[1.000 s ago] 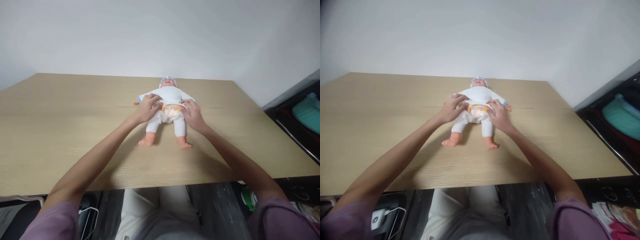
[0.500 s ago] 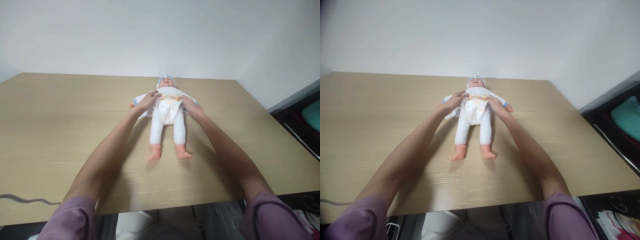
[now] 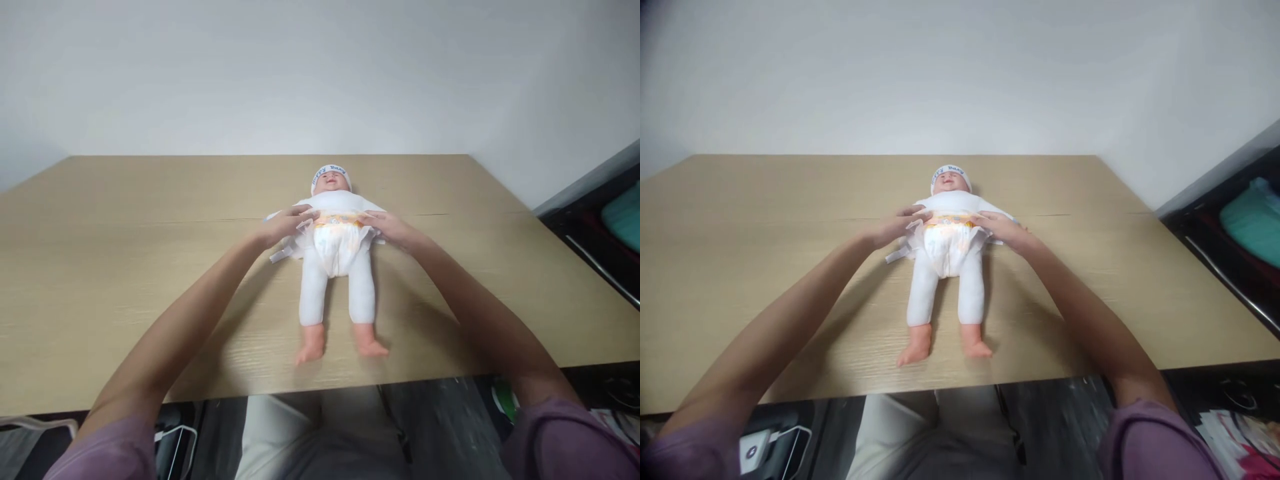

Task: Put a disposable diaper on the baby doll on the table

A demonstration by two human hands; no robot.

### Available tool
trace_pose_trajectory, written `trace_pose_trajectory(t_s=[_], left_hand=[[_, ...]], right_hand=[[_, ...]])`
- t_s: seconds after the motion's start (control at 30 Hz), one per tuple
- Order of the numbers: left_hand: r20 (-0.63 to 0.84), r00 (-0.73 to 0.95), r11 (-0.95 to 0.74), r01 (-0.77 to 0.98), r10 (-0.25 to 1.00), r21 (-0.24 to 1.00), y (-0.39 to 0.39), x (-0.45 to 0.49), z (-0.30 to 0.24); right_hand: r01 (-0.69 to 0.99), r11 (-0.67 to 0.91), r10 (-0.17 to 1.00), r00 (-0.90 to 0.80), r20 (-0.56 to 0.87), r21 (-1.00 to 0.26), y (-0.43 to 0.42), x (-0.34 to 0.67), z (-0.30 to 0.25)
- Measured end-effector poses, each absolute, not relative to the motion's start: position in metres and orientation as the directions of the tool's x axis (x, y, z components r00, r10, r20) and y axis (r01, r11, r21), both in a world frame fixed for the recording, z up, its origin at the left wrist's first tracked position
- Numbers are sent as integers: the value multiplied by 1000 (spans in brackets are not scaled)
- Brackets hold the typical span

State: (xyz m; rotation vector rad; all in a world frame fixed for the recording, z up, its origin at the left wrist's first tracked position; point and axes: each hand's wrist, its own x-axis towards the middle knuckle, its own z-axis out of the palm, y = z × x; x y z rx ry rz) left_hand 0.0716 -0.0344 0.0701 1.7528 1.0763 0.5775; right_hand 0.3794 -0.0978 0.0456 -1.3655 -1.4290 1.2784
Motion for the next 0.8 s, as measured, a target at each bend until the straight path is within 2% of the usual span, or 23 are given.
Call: trace_pose_trajectory(t_s=[0.1, 0.2, 0.3, 0.37, 0.43, 0.47, 0.53, 0.6, 0.8], left_hand=[[-138, 502, -152, 494, 854, 856, -31, 69, 89], [-84, 370, -180, 623, 925, 761, -30, 70, 107], [80, 348, -295, 624, 934, 723, -42, 81, 119], [268, 426, -488, 581, 864, 651, -55, 96, 122], [405, 539, -670, 519, 738, 530, -67, 115, 117], [429, 598, -733, 492, 677, 471, -72, 126, 112], [408, 689, -797, 463, 599, 387, -79, 144, 100], [365, 731, -814, 475, 577, 334, -81, 155, 86], [354, 692, -778, 561, 629, 284, -78, 155, 70]], right_hand=[[289, 16, 996, -87, -10, -957, -107, 387, 53], [367, 138, 987, 30, 160, -920, -114, 395, 54], [502, 193, 941, 150, 305, -843, -126, 404, 44], [621, 181, 916, 176, 360, -763, -136, 408, 32], [725, 158, 918, 142, 369, -670, -144, 411, 18], [769, 154, 923, 113, 369, -621, -146, 411, 11], [834, 152, 928, 65, 368, -530, -148, 411, 0], [865, 125, 934, 62, 352, -485, -146, 410, -7], [804, -89, 965, 217, 150, -588, -138, 409, -1]])
